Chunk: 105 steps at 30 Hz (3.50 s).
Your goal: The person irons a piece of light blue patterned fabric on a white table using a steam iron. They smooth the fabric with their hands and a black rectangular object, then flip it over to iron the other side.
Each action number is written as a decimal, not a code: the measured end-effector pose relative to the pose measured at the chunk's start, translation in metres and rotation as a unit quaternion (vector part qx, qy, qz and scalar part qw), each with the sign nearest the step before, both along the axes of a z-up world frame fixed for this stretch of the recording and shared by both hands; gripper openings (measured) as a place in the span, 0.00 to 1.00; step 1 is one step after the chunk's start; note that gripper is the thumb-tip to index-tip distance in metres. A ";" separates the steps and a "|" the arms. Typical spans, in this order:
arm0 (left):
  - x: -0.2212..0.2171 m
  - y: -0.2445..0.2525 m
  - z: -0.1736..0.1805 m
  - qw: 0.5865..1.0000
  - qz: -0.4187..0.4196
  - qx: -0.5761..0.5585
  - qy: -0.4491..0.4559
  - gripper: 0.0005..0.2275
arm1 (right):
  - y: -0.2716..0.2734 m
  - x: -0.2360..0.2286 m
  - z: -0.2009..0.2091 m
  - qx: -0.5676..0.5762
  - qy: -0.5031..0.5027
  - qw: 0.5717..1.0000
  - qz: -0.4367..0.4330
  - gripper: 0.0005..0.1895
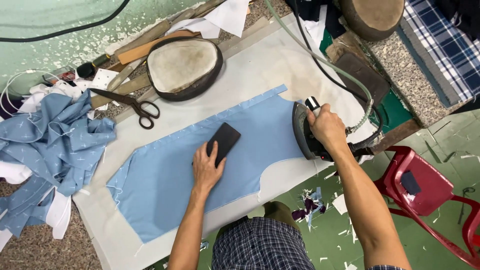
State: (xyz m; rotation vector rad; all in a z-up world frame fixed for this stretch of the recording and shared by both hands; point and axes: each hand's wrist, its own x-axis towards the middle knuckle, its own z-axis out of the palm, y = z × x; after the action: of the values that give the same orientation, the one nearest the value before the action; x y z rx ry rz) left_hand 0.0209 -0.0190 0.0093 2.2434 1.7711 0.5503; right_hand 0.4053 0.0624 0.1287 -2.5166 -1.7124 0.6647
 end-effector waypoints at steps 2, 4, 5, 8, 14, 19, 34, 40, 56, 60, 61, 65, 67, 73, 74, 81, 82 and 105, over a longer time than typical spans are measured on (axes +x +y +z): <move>0.022 0.004 -0.005 0.999 -0.033 0.012 -0.002 0.27 | -0.002 0.012 -0.002 -0.003 0.000 1.000 -0.008 0.30; 0.048 0.006 -0.008 0.997 -0.068 0.021 -0.006 0.28 | -0.006 0.025 -0.004 -0.009 -0.002 1.000 -0.017 0.30; 0.065 0.008 -0.008 0.995 -0.097 0.018 -0.018 0.29 | -0.007 0.033 -0.004 -0.008 0.004 1.000 -0.026 0.30; 0.111 0.018 -0.009 0.989 -0.147 -0.001 -0.030 0.28 | -0.010 0.047 -0.001 -0.011 0.008 0.999 -0.041 0.31; 0.169 0.065 -0.014 0.990 -0.132 -0.055 0.019 0.27 | -0.012 0.061 -0.003 -0.003 0.018 0.998 -0.058 0.33; 0.147 0.043 0.007 0.997 -0.031 -0.050 0.041 0.27 | -0.009 0.083 -0.027 0.013 0.058 0.997 -0.046 0.36; -0.147 -0.210 0.026 0.894 0.409 -0.053 0.175 0.33 | -0.012 -0.158 0.098 -0.059 0.078 0.935 0.340 0.32; -0.120 -0.171 0.025 0.941 0.323 -0.066 0.075 0.29 | -0.060 -0.324 0.049 -0.090 -0.025 0.832 0.547 0.28; -0.225 -0.287 -0.012 0.917 0.393 -0.031 0.057 0.27 | -0.182 -0.378 0.000 0.027 -0.046 0.705 0.707 0.23; -0.229 -0.293 -0.027 0.907 0.402 0.099 0.075 0.24 | -0.180 -0.376 -0.004 0.003 -0.045 0.726 0.686 0.25; -0.229 -0.294 -0.030 0.906 0.403 0.100 0.075 0.24 | -0.180 -0.377 -0.004 0.004 -0.046 0.725 0.688 0.25; -0.229 -0.296 -0.037 0.898 0.410 0.144 0.064 0.23 | -0.181 -0.379 0.001 -0.018 -0.058 0.738 0.672 0.26; -0.229 -0.297 -0.039 0.897 0.411 0.151 0.058 0.23 | -0.182 -0.382 0.006 -0.023 -0.055 0.742 0.668 0.28; -0.232 -0.304 -0.044 0.903 0.402 0.147 0.036 0.23 | -0.182 -0.387 0.017 -0.057 -0.068 0.745 0.661 0.28; -0.233 -0.305 -0.045 0.907 0.395 0.143 0.025 0.23 | -0.180 -0.386 0.015 -0.066 -0.054 0.747 0.659 0.28; -0.229 -0.314 -0.021 0.911 0.396 0.119 -0.009 0.22 | -0.169 -0.382 0.017 -0.092 0.074 0.747 0.654 0.27; -0.224 -0.315 -0.018 0.906 0.405 0.121 -0.008 0.22 | -0.171 -0.383 0.018 -0.090 0.072 0.740 0.663 0.27; -0.172 -0.334 -0.060 0.843 0.522 0.132 0.005 0.23 | -0.192 -0.447 -0.014 0.128 -0.104 0.631 0.758 0.29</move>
State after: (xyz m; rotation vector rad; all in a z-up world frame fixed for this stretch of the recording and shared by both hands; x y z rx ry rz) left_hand -0.1507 -0.3529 -0.0506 1.1674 2.9815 0.9932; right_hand -0.0422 -0.1294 0.1152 -0.3846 -3.3339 -0.0341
